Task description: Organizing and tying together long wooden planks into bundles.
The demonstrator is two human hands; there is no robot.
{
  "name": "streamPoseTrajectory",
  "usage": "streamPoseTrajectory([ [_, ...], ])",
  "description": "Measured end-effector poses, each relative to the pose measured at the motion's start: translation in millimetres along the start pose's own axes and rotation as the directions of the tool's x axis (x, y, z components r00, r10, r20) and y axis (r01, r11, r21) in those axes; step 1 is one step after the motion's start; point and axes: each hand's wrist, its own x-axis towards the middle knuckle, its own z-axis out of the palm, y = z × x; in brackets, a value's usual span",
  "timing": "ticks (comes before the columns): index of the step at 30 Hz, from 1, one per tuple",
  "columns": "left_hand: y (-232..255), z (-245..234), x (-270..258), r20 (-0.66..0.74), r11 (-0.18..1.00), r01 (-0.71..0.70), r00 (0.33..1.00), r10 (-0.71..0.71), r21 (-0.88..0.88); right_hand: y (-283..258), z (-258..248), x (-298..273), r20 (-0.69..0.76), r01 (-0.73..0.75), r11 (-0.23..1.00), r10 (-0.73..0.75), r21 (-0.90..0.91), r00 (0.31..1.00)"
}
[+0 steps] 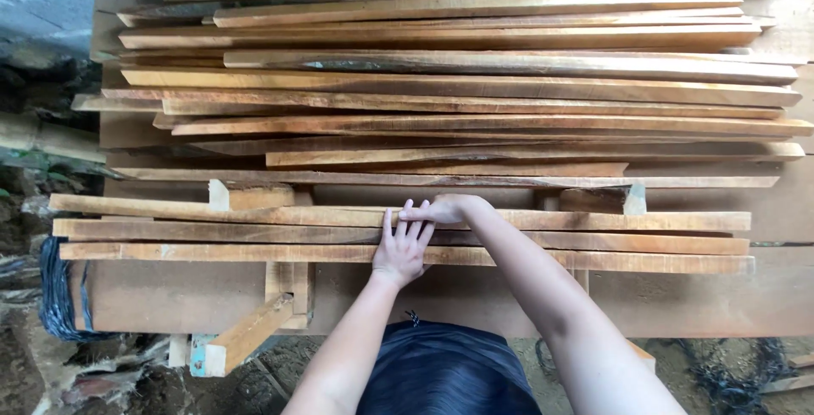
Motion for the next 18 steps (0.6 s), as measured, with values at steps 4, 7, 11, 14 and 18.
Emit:
streamPoseTrajectory([
  [4, 0, 2, 0, -0.049, 1.0, -0.009, 0.999, 0.009, 0.011, -7, -4, -9, 0.04, 0.002, 0.999, -0.004, 0.042, 0.999],
  [7, -3, 1, -1, -0.074, 1.0, -0.01, 0.997, 0.01, -0.003, -8, 1, 1, 0.095, 0.022, 0.997, -0.029, 0.075, 0.995],
  [11, -1, -3, 1, -0.068, 1.0, -0.01, 0.998, 0.008, -0.021, -18, -4, -17, 0.024, -0.015, 0.999, 0.013, 0.052, 1.0],
  [14, -3, -10, 3, -0.057, 1.0, 0.001, 0.998, -0.002, -0.012, -31, -5, -28, 0.009, -0.015, 0.999, 0.014, 0.048, 1.0],
  [18, 1, -5, -4, -0.032, 1.0, 0.015, 0.999, -0.015, 0.0, -40, -3, -55, 0.006, -0.019, 0.999, 0.019, 0.035, 1.0],
])
